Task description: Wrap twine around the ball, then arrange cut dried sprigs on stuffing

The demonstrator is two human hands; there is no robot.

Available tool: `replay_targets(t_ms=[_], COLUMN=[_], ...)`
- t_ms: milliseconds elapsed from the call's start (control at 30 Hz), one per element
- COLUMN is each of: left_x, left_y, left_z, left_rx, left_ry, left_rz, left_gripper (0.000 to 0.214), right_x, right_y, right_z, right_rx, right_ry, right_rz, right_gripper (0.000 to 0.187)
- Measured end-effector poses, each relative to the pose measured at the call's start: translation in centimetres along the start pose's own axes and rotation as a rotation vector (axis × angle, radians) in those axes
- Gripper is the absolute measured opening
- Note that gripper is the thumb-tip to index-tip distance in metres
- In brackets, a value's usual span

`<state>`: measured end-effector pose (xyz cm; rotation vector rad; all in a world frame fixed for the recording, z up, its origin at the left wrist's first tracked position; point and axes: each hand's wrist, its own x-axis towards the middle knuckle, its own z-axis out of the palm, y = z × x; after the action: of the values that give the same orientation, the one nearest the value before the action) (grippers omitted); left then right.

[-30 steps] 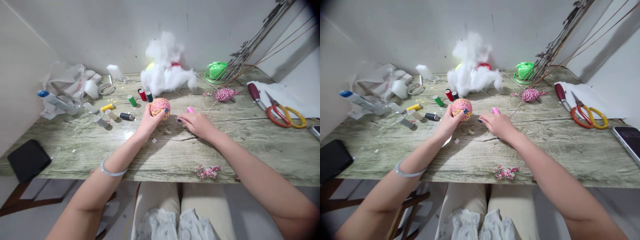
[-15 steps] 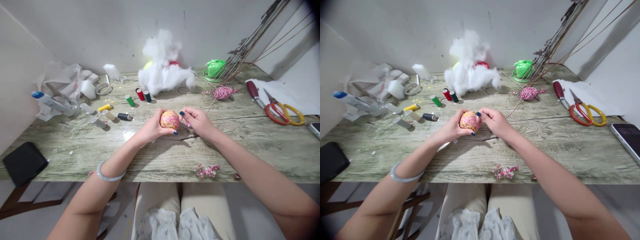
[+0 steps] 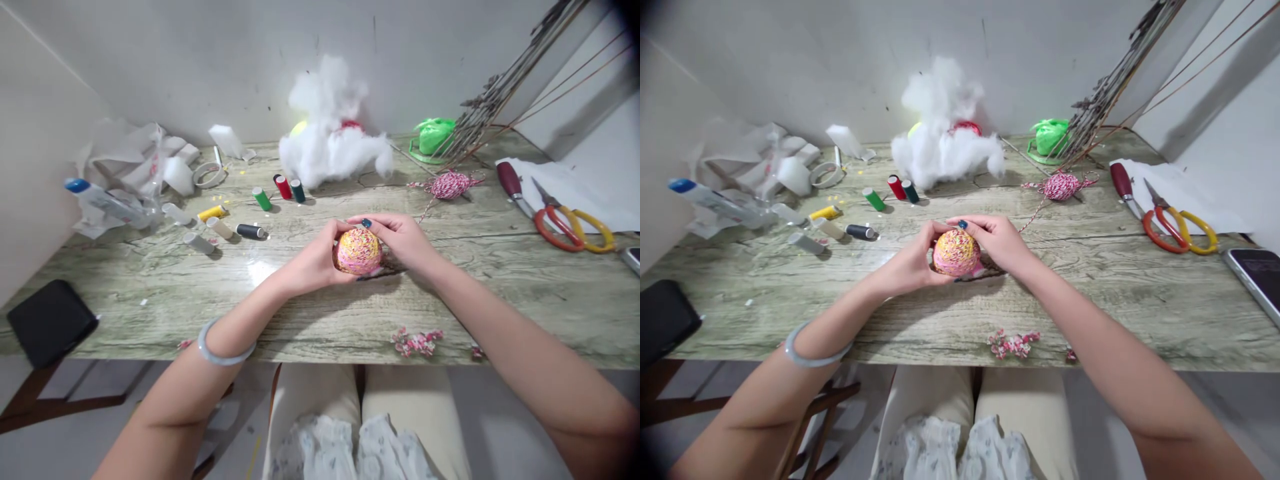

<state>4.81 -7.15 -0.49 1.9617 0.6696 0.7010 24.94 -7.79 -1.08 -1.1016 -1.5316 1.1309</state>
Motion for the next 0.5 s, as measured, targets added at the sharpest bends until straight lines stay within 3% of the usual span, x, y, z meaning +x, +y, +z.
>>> replay_targets(t_ms=[233,400,500], left_x=[0.1,0.2,0.2], left_y=[-0.3,0.6,0.5], left_z=[-0.1,-0.8,-1.2], left_rx=[0.074,0.250,0.112], left_ry=[0.177,0.231,0.305], left_rz=[0.063,0.043,-0.004], left_gripper=[0.083,0.068,0.069], right_x=[0.7,0.8,0.7], right_y=[1.0,1.4,1.4], right_z=[-0.5,-0.5,-0.6], right_rx=[-0.104,-0.170,-0.213], right_ry=[-0.012,-0.051,-0.070], right_rz=[0.011,0.002,0.011], right_gripper=[0.028,0.032,0.033])
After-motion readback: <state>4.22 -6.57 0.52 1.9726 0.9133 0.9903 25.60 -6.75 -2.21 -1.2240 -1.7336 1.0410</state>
